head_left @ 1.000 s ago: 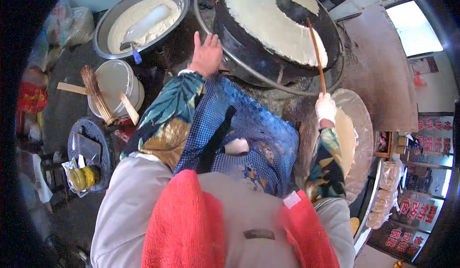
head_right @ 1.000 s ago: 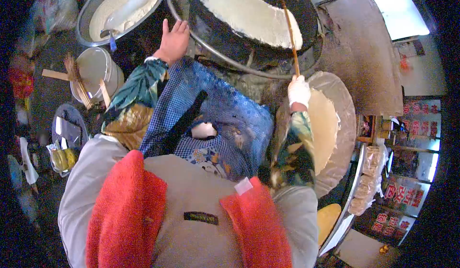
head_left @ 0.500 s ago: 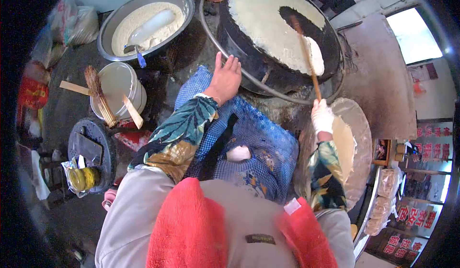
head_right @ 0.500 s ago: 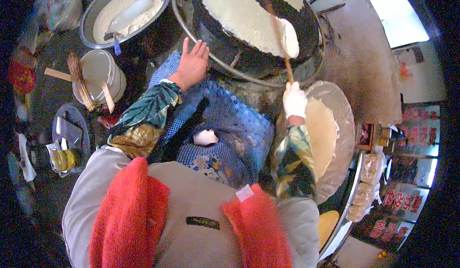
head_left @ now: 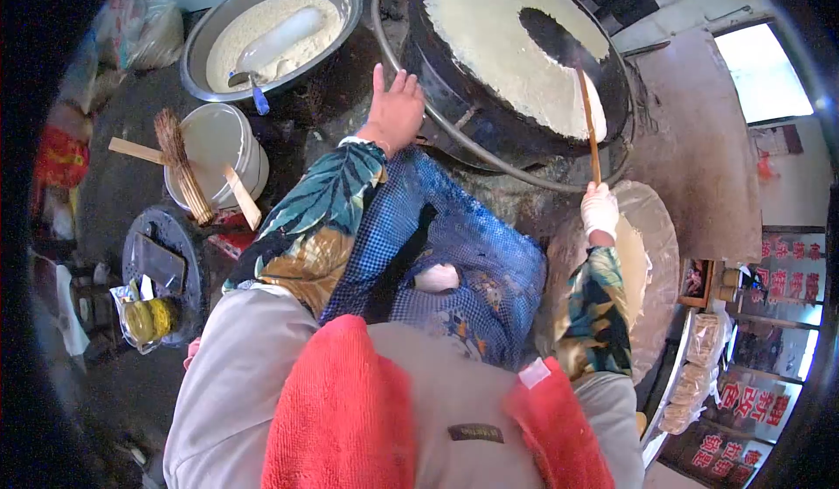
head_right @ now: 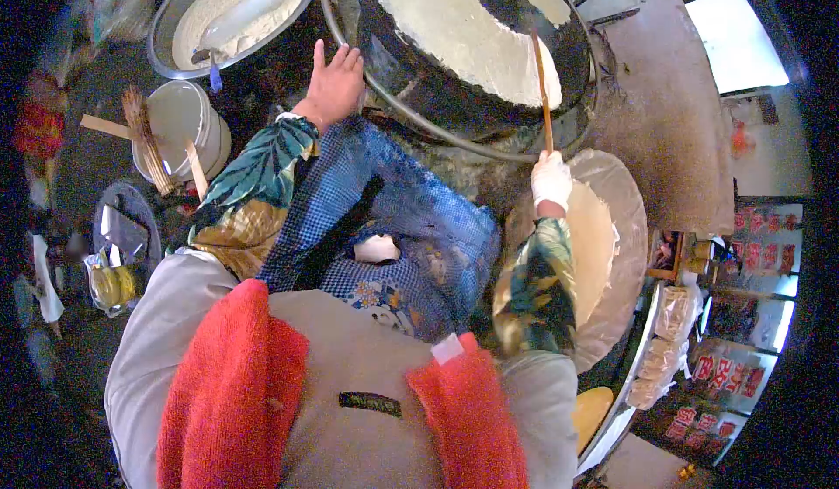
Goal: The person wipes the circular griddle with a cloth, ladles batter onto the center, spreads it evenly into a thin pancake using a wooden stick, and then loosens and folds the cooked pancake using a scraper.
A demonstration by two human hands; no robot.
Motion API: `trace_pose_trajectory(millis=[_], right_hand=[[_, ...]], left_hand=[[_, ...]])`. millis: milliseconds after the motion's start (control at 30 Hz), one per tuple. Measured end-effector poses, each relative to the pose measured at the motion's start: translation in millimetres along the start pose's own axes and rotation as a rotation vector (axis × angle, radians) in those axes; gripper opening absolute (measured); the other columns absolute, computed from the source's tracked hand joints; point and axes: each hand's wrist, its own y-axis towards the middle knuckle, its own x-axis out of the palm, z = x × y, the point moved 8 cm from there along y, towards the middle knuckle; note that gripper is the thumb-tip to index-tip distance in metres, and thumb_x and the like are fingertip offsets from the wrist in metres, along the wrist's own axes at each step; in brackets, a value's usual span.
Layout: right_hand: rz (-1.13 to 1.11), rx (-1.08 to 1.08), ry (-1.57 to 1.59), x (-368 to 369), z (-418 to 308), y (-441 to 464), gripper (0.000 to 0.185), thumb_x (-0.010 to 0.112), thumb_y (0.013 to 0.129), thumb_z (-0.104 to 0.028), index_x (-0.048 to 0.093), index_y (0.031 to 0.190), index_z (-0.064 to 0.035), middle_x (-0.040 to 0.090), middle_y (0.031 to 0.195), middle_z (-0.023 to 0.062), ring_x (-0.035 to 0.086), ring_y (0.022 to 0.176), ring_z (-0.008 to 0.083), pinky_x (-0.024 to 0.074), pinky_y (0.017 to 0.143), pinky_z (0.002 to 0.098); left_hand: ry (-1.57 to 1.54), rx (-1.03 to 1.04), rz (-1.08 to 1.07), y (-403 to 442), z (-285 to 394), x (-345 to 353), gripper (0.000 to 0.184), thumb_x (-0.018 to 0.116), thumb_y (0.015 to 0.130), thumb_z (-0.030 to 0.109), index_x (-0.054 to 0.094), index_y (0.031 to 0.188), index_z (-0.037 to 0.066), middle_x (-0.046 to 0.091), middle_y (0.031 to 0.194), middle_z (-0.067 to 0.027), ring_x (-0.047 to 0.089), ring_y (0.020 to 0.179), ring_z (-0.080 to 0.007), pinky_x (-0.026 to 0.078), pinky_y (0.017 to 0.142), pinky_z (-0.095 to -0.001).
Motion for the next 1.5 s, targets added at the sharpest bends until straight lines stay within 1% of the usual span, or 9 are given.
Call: trace_pose_trajectory(millis=[200,333,400,633,800,867,1100,1233,1500], right_hand=[[-0.117,-0.081,-0.096,17,-4,-23,0.029,0.044,0.096,-0.035,0.051,0.094,-0.0072,0.063,0.076,0.0241,0.06,0.072,0.0454,0.045,0.062,0.0546],[0.019,-0.095,0.147,4,-1,3,0.03,0.043,0.096,-0.037,0.05,0.093,-0.008,0.062,0.075,0.0246,0.061,0.071,0.0447,0.0476,0.062,0.0533],[-0.034,-0.084,-0.012,-21,-34,-13,0.03,0.043,0.096,-0.037,0.05,0.092,-0.008,0.063,0.074,0.0241,0.061,0.071,0.0441,0.0479,0.062,0.0532],[-0.045,-0.001,-0.026,-2,-8,2,0.031,0.043,0.096,-0.036,0.053,0.092,-0.0067,0.064,0.078,0.0222,0.061,0.073,0.0444,0.0475,0.067,0.0537],[-0.132,-0.087,-0.084,2,-31,-26,0.031,0.043,0.095,-0.038,0.052,0.093,-0.0079,0.063,0.076,0.0251,0.062,0.074,0.0452,0.0469,0.068,0.0556],[-0.092,0.066,-0.039,4,-4,-14,0.033,0.043,0.096,-0.037,0.054,0.091,-0.0065,0.064,0.077,0.0244,0.062,0.076,0.0445,0.0468,0.069,0.055],[-0.193,-0.138,-0.107,-13,-59,-38,0.033,0.042,0.096,-0.04,0.052,0.095,-0.0088,0.063,0.076,0.0225,0.061,0.074,0.0424,0.0459,0.069,0.0553],[0.018,0.003,-0.044,1,3,-14,0.028,0.046,0.095,-0.034,0.053,0.087,-0.0083,0.063,0.072,0.0217,0.061,0.068,0.0419,0.0472,0.061,0.0526],[0.02,-0.067,-0.085,8,3,-17,0.029,0.045,0.095,-0.035,0.053,0.087,-0.0081,0.062,0.07,0.0233,0.062,0.068,0.0424,0.048,0.062,0.0543]], left_hand=[[0.068,-0.06,-0.093,14,-24,9,0.046,0.044,0.087,0.014,0.047,0.131,0.0,0.043,0.141,-0.011,0.036,0.134,-0.0256,0.013,0.107,-0.0678],[0.126,-0.091,0.025,18,-22,13,0.035,0.046,0.087,0.013,0.057,0.117,-0.001,0.052,0.129,-0.0156,0.04,0.129,-0.0301,0.014,0.105,-0.0692],[-0.046,-0.003,0.152,8,5,-18,0.03,0.049,0.083,0.014,0.059,0.108,-0.001,0.056,0.113,-0.0163,0.043,0.125,-0.0328,0.017,0.104,-0.0694],[-0.085,0.198,0.077,-45,112,-12,0.047,0.043,0.087,0.014,0.049,0.128,-0.007,0.05,0.133,-0.0198,0.039,0.133,-0.0312,0.009,0.11,-0.0649],[-0.026,0.18,-0.014,-37,86,-7,0.048,0.042,0.087,0.013,0.047,0.131,-0.005,0.046,0.138,-0.018,0.035,0.136,-0.0299,0.009,0.111,-0.0633],[0.002,0.182,0.012,-32,76,-5,0.048,0.042,0.087,0.013,0.047,0.131,-0.005,0.046,0.139,-0.0171,0.036,0.136,-0.0292,0.008,0.111,-0.0629],[-0.006,0.102,0.02,-26,46,1,0.045,0.045,0.086,0.014,0.051,0.128,-0.002,0.048,0.138,-0.0141,0.037,0.135,-0.0275,0.006,0.111,-0.0636],[-0.044,0.055,0.076,-20,28,-8,0.043,0.048,0.085,0.013,0.053,0.125,-0.002,0.051,0.134,-0.0144,0.042,0.131,-0.0295,0.008,0.11,-0.0652],[0.026,-0.042,-0.017,-2,-11,8,0.046,0.047,0.086,0.014,0.048,0.131,0.002,0.043,0.142,-0.0111,0.036,0.135,-0.0284,0.009,0.107,-0.0682]])
